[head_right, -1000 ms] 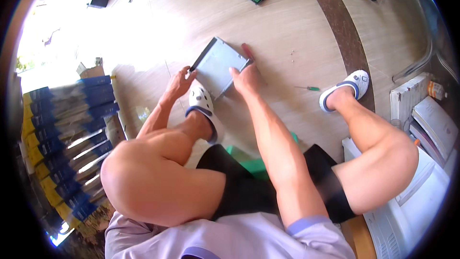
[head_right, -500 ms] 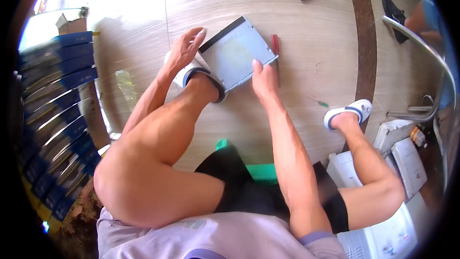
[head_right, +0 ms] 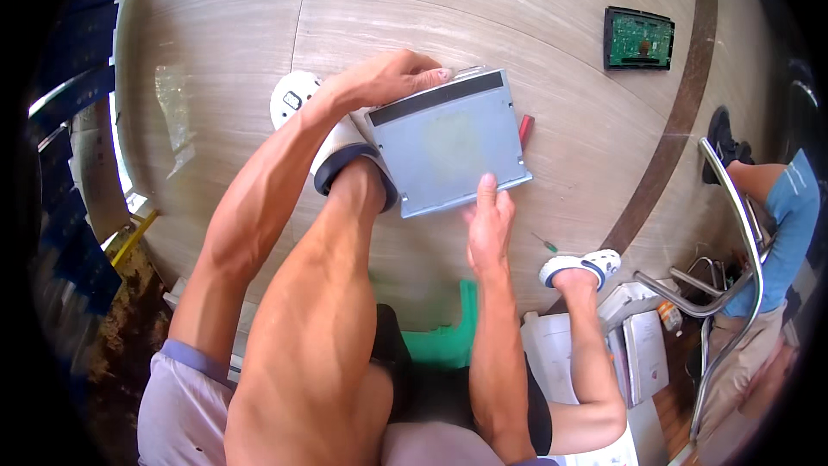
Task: The person disassembles an electronic casing by removing screws with a screwdriver and detaching metal brackets by hand, then fits a metal cover back onto the housing by hand.
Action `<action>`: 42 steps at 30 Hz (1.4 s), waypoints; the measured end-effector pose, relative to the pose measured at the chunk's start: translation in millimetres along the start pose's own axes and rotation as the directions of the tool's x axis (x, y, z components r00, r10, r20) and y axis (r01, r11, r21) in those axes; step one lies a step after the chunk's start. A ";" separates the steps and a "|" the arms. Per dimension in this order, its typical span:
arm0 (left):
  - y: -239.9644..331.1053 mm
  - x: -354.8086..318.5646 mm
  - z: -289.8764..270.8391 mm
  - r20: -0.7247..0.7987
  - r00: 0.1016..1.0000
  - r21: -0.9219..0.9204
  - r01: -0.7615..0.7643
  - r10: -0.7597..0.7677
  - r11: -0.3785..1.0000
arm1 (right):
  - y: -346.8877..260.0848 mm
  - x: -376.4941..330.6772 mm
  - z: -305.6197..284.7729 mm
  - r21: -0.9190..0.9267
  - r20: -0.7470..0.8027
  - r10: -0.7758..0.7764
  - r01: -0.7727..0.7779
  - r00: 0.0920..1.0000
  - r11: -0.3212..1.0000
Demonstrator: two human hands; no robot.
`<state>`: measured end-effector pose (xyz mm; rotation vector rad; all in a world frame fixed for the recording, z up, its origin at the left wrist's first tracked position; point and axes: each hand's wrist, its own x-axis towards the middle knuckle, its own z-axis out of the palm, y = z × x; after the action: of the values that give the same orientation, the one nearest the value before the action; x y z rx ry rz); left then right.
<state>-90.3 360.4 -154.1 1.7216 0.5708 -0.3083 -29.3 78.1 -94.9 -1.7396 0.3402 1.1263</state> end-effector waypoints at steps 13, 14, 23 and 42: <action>11.3 -59.9 1.1 -0.167 0.984 -0.107 0.037 -0.055 0.994 | 10.1 8.5 -18.3 0.122 0.181 -0.059 0.037 0.982 0.992; 16.6 -65.3 -1.6 -0.161 0.984 -0.197 0.037 -0.070 0.980 | 8.0 13.1 -15.9 0.137 0.188 -0.084 0.059 0.979 0.989; 57.1 -106.9 -6.7 -0.444 0.884 -0.115 0.105 -0.146 0.988 | -21.4 53.8 19.5 0.151 0.232 -0.122 0.088 0.965 0.985; 49.9 -125.4 32.0 -0.602 0.794 -0.129 0.001 -0.079 0.992 | -41.8 51.7 49.3 -0.081 0.156 -0.237 0.252 0.959 0.964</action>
<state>-166.3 296.4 -57.3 1.6767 1.0738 0.2727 -0.4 152.8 -115.8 -1.7203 -0.0221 1.0948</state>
